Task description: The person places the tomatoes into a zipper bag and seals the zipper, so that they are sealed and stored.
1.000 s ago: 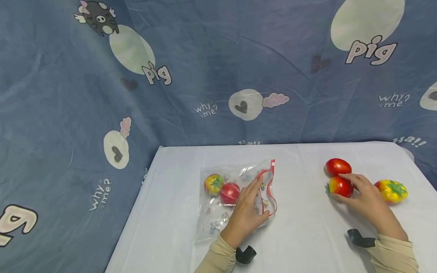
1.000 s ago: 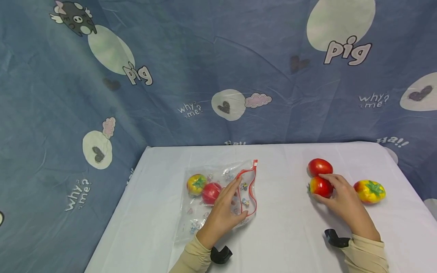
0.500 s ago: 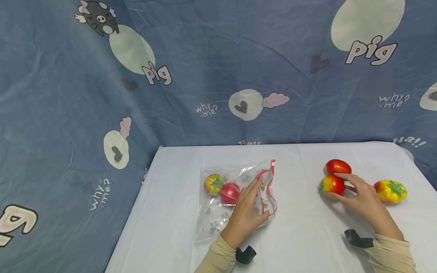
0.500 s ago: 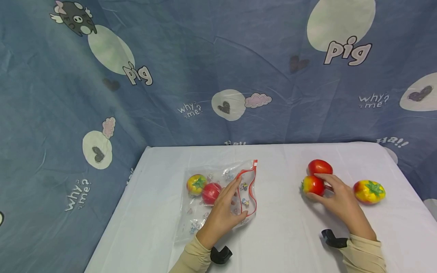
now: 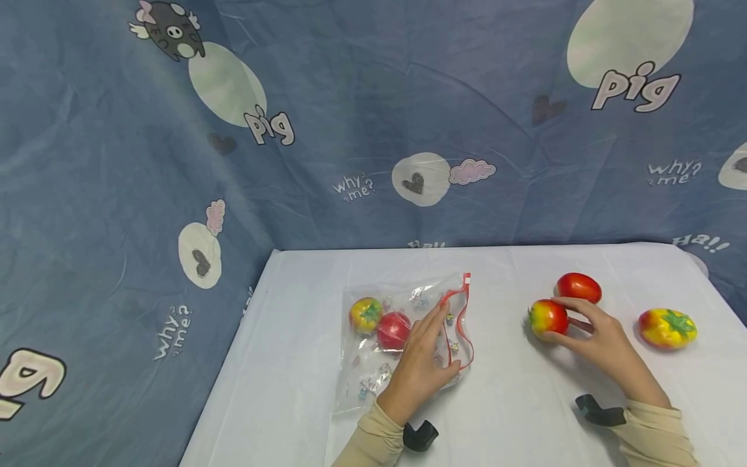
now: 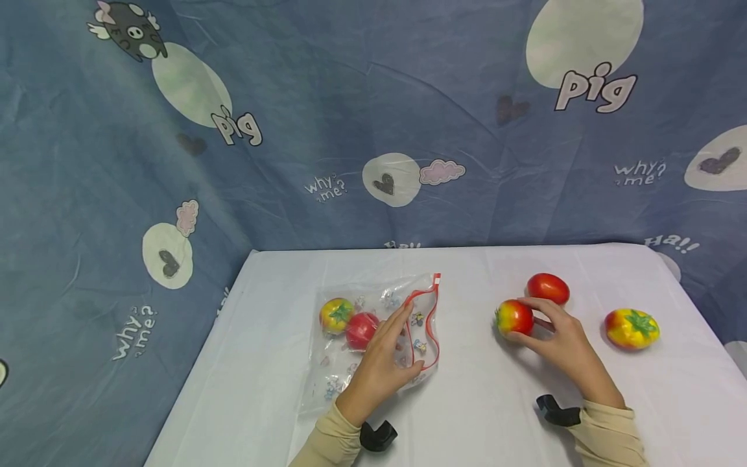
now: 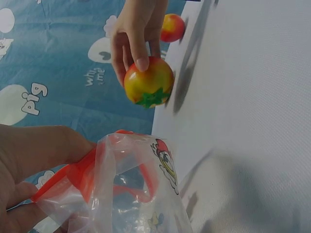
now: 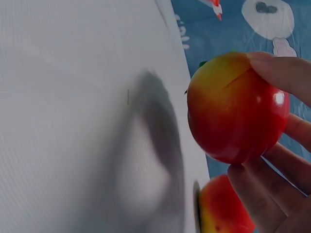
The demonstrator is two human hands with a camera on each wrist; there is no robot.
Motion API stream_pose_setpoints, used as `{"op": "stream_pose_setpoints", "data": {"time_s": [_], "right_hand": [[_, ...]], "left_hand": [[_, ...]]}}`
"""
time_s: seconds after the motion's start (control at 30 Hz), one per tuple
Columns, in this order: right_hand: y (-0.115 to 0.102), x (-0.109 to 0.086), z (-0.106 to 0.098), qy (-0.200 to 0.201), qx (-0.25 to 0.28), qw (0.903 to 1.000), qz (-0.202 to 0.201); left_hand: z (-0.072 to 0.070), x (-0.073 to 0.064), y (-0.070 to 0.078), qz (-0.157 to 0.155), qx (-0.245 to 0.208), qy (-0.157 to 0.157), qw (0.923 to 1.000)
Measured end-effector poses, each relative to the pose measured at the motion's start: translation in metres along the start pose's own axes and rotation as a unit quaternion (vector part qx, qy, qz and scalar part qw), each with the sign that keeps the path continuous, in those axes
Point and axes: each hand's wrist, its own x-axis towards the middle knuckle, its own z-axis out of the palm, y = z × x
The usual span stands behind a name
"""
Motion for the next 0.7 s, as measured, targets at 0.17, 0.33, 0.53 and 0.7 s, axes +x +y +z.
{"op": "stream_pose_setpoints", "data": {"time_s": [0.17, 0.33, 0.53, 0.7], "right_hand": [[-0.004, 0.001, 0.006, -0.014, 0.014, 0.9998, 0.008], [-0.007, 0.001, 0.013, -0.031, 0.032, 0.9990, 0.008], [-0.012, 0.001, 0.023, -0.044, 0.053, 0.9976, -0.001], [-0.016, 0.002, 0.031, -0.048, 0.060, 0.9970, -0.007]], "left_hand": [[0.000, 0.000, 0.001, -0.001, 0.003, 0.003, 1.0000], [0.000, 0.000, 0.002, 0.001, 0.005, 0.003, 1.0000], [0.000, 0.000, 0.001, 0.007, 0.008, 0.005, 0.9999], [-0.001, 0.000, 0.000, 0.004, 0.005, 0.002, 1.0000]]}}
